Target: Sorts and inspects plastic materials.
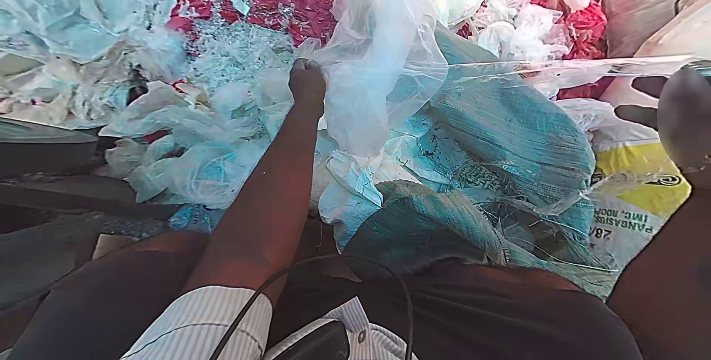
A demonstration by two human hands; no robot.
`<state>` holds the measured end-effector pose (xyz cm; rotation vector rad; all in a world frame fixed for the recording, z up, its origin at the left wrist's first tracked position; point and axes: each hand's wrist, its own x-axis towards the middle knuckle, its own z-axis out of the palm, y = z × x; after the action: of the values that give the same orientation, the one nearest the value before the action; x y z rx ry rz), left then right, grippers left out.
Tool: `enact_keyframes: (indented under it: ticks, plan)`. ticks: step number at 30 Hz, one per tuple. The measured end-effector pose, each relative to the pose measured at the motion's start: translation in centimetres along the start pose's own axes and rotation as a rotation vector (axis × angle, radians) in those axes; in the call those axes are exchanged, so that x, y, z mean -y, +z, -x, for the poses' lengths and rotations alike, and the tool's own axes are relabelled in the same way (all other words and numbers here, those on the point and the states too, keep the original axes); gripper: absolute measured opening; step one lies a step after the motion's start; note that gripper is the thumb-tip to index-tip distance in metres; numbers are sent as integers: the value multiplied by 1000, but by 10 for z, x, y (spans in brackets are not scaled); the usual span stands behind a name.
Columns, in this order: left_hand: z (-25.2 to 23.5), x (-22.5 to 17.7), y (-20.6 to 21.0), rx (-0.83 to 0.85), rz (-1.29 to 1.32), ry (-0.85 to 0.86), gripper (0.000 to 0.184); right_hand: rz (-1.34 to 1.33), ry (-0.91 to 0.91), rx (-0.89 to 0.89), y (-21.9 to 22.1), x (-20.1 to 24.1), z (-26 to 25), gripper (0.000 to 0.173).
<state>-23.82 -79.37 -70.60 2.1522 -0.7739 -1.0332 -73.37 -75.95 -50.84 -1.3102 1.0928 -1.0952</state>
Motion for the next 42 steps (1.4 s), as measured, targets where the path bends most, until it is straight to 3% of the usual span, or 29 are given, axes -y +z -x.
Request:
enact_keyframes:
  ticks: [3,5,8,11,14,18,21,24,27,28,30,32,36,40,42]
  plan:
    - [14,-14,14,8,-127,142,47,-141,17,141,40,-6,-12,38]
    - [43,-35,28,61,-174,365,53,-191,32,174,79,-3,-18,39]
    - [85,-58,55,362,-206,689,61,-220,18,219,116,7,-26,36]
    - [115,-61,82,619,-320,829,71,-235,-16,304,133,15,-28,31]
    - [129,-50,101,579,-372,889,66,-259,-56,349,141,20,-26,27]
    - [110,-33,108,556,-350,827,65,-148,-107,235,121,15,-24,38]
    - [95,-36,94,619,-297,741,49,-138,-139,105,98,4,-25,41]
    - [101,-48,87,579,-295,736,38,14,15,63,104,-6,-24,49]
    - [118,-61,88,438,-256,774,29,329,253,35,130,-19,-26,30]
    - [123,-64,89,396,-232,798,30,509,311,42,139,-24,-27,31]
    - [131,-68,90,334,-206,844,33,838,369,119,154,-35,-28,68]
    - [136,-71,90,292,-192,874,32,1000,333,193,164,-43,-32,79]
    - [136,-73,88,413,-165,837,33,1024,194,64,164,-46,-36,29]
    - [125,-75,79,800,36,735,49,872,240,33,157,-40,-36,21]
    - [120,-75,76,980,160,656,46,702,272,45,153,-38,-35,16]
